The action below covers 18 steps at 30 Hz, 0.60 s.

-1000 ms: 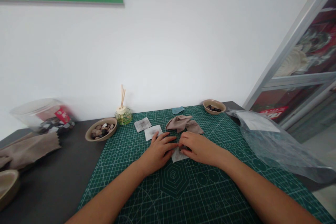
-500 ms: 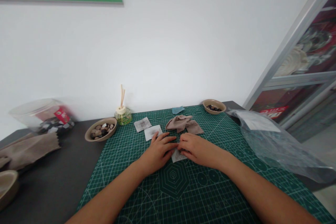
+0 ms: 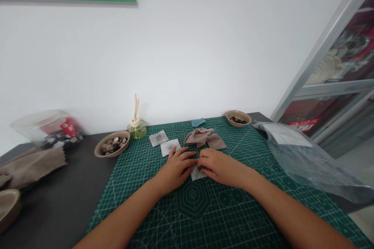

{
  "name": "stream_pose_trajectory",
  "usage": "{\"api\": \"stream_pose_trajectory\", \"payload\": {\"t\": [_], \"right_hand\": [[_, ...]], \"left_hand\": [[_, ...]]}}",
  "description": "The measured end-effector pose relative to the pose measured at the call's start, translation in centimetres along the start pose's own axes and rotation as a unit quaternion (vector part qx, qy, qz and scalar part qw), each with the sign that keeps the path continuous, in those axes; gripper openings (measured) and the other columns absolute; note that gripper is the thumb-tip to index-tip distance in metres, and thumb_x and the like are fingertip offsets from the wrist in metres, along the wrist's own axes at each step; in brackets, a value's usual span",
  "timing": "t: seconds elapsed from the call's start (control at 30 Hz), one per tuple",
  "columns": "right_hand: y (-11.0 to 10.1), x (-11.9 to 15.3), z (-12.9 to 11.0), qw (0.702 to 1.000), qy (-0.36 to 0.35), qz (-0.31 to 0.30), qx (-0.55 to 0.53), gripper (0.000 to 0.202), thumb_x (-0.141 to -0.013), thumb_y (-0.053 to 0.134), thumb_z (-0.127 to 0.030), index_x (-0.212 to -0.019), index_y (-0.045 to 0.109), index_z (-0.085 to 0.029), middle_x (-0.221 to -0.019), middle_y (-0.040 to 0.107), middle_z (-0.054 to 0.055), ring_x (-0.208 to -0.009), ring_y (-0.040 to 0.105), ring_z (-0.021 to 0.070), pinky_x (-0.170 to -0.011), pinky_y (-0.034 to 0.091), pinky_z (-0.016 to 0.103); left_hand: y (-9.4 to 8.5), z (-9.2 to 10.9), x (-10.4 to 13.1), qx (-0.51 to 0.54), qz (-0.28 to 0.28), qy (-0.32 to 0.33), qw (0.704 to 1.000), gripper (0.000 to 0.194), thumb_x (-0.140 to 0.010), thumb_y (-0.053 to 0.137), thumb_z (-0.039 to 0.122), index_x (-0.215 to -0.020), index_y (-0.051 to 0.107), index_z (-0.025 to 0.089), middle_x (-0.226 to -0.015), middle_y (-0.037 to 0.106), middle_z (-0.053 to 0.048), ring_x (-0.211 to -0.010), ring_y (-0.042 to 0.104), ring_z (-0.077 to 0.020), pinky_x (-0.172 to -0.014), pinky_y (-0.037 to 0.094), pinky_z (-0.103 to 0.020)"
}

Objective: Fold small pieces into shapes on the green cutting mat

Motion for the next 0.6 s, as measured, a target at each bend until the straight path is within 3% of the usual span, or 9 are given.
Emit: {"api": "stream_pose_trajectory", "payload": {"t": [0.6], "right_hand": [[0.11,-0.02,0.18,1.0,0.02,0.001,0.018,0.009,-0.085,0.054,-0.012,-0.091,0.061,-0.013,-0.093,0.058,0.008,-0.084,0.056,0.0198,-0.075,0.044,0.031]], "left_hand": [[-0.04,0.08,0.03,0.001,0.002,-0.001,1.0,0.032,-0.089,0.049,0.014,-0.115,0.06,0.028,-0.134,0.052,-0.003,-0.13,0.035,-0.0286,-0.108,0.014,-0.059]]}}
Point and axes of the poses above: each hand's wrist, its own x-axis away from the middle knuckle, its own y-axis out of the palm, z = x × y, the point moved 5 cm from there along -x, towards the middle knuckle
